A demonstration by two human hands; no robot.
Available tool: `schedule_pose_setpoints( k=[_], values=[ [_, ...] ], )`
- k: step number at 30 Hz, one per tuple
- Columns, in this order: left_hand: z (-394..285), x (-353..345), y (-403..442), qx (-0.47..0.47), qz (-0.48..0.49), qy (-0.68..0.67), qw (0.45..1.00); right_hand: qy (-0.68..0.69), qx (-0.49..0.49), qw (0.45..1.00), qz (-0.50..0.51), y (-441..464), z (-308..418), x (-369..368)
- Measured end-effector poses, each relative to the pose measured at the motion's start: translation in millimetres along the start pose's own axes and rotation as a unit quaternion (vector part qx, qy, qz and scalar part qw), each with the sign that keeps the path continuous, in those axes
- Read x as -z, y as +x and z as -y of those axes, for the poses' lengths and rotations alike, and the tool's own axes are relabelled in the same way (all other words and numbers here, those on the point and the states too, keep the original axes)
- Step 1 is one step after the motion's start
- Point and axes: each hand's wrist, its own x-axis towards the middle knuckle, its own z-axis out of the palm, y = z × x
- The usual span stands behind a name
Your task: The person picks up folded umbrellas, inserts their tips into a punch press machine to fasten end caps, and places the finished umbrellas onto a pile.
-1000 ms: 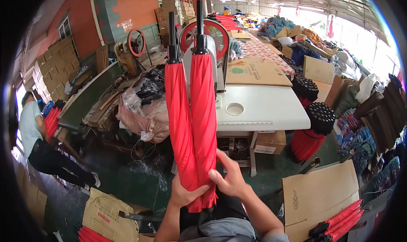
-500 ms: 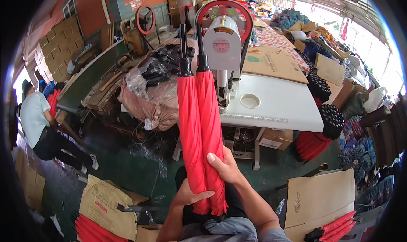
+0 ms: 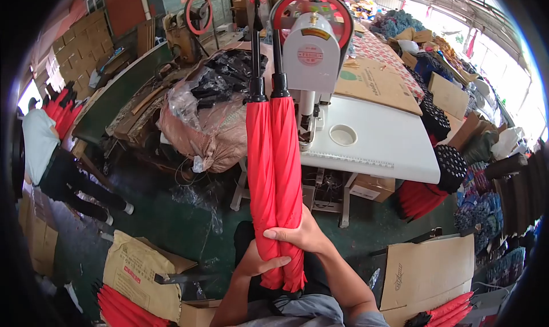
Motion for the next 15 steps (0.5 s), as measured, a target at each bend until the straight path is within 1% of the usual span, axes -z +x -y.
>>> schedule_pose_setpoints(
  k=[1,4,5,8,10,12,14,15],
  values=[
    [0.0,1.4,-1.6,0.001,-0.011,0.002,1.000,0.003,-0.003,1.000,0.006,-2.6,-3.7,-3.1],
    [-1.1,7.9,-5.1,0.006,-0.029,0.018,0.999,0.030,0.002,0.998,-0.053,-9.1,-3.7,-18.1],
    [-1.3,10.0,-5.2,0.006,-0.037,0.025,0.999,0.031,0.000,0.999,-0.043,-8.1,-3.5,-17.9],
    [-0.2,9.4,-6.3,0.004,-0.047,0.003,0.999,-0.004,-0.049,0.999,0.004,-10.5,-5.4,-15.1],
    [1.6,8.4,-7.4,0.005,-0.043,-0.008,0.999,-0.024,-0.047,0.998,0.023,-7.6,-5.2,-15.9],
    [3.7,6.0,-8.3,0.011,-0.056,-0.059,0.997,-0.069,-0.036,0.996,0.047,-7.0,-2.2,-14.5],
    [4.5,4.9,-5.2,0.013,-0.057,-0.081,0.995,-0.066,-0.037,0.997,0.021,-8.5,0.3,-14.8],
    [6.3,4.2,-3.3,0.034,-0.049,-0.113,0.992,-0.061,-0.042,0.997,0.002,-8.6,0.8,-16.6]
  ],
)
